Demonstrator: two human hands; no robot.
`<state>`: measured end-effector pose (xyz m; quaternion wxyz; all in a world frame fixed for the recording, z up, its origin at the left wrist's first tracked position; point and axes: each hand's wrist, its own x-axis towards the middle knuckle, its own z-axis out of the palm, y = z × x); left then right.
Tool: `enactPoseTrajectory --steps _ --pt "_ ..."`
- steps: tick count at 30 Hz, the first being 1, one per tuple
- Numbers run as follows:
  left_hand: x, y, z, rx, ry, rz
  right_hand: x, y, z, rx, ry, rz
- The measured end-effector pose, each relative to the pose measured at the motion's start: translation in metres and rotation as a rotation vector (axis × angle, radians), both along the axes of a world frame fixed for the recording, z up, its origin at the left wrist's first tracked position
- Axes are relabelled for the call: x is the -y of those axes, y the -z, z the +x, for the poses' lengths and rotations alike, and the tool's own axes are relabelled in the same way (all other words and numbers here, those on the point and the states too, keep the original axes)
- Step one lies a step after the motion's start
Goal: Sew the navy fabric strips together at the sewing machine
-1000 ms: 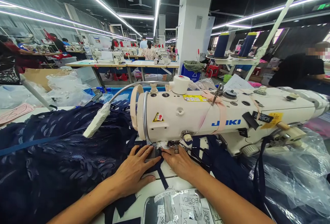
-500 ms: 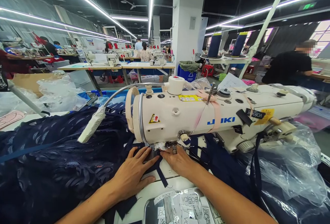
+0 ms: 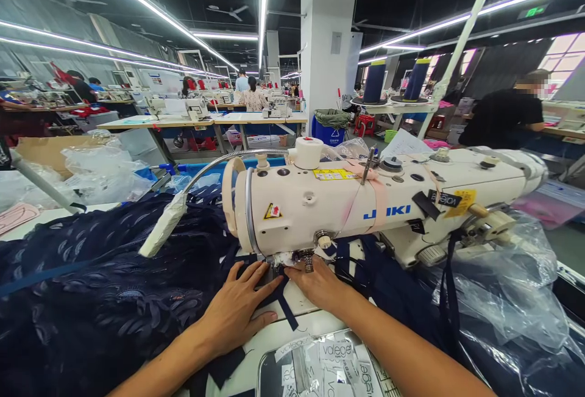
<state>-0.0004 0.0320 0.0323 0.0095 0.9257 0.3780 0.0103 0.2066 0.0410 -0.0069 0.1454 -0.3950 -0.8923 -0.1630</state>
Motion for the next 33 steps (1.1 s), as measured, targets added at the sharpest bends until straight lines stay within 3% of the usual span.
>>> enactPoseTrajectory --steps 8,21,33 --pt "0.003 -0.010 0.004 -0.062 -0.026 0.011 -0.001 -0.001 0.000 -0.013 0.001 -0.004" --pt "-0.001 0.006 -0.001 0.049 -0.024 0.062 -0.003 0.002 0.001 -0.040 0.020 0.031" --pt "-0.002 0.008 0.001 0.074 -0.037 0.046 -0.008 0.002 0.002 -0.171 -0.008 -0.117"
